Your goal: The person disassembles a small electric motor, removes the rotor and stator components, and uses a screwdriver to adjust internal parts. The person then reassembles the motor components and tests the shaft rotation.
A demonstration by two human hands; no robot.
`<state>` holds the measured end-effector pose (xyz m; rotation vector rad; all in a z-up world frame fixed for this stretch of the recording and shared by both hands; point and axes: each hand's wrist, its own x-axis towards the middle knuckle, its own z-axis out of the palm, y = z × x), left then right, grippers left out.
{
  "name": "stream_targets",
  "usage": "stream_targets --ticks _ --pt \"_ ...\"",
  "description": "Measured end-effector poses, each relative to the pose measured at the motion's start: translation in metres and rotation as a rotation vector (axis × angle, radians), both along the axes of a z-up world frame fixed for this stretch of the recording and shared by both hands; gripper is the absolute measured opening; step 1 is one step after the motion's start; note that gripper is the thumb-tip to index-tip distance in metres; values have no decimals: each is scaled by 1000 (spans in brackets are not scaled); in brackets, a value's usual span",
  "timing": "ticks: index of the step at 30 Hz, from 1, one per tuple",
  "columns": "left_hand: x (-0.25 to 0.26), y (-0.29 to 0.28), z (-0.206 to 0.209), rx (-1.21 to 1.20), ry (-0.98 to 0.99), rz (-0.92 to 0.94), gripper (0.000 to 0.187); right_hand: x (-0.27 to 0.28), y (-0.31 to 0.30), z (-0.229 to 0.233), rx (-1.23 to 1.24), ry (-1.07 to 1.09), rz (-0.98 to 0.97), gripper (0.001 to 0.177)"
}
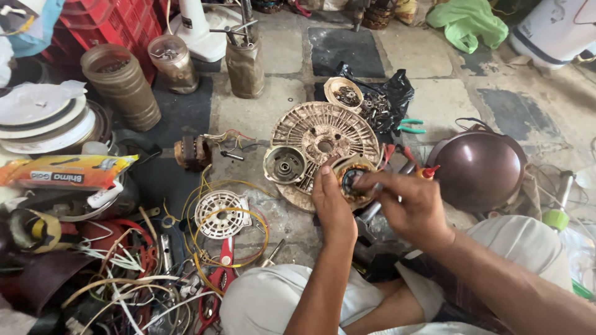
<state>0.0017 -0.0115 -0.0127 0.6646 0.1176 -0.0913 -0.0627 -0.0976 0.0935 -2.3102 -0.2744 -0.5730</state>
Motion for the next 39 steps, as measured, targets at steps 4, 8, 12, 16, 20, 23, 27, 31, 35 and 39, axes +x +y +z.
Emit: stream_targets --ticks 4,8,12,16,20,23,27,31,35,39 --pt "11 -5 16 174 67 94 43 23 -2 8 145 103 -246 19" --pt "50 -5 13 302 132 51 47 39 -44 2 359 -22 -54 36" --pt "92 -11 -2 417 -12 115 44 12 -92 -75 185 225 -278 13" --pt "106 -21 -17 378 1 117 47 -37 -64 -176 -569 979 -91 34" --pt "98 -33 -15 481 6 142 44 -57 -21 -214 -897 897 -95 63" --pt "90 -36 -6 473 -9 141 43 -56 -28 -209 -736 741 -76 58" --pt "88 -36 -2 444 13 103 44 -40 -53 -197 -543 1005 -75 55" --pt "86 -31 -2 423 -21 43 45 -42 -70 -188 -323 1059 -66 50" --pt "85 -26 -10 434 -55 86 37 -47 -94 -144 348 1329 -27 48" --pt "84 -21 -21 486 -24 29 43 -48 -129 -71 753 1057 336 66"
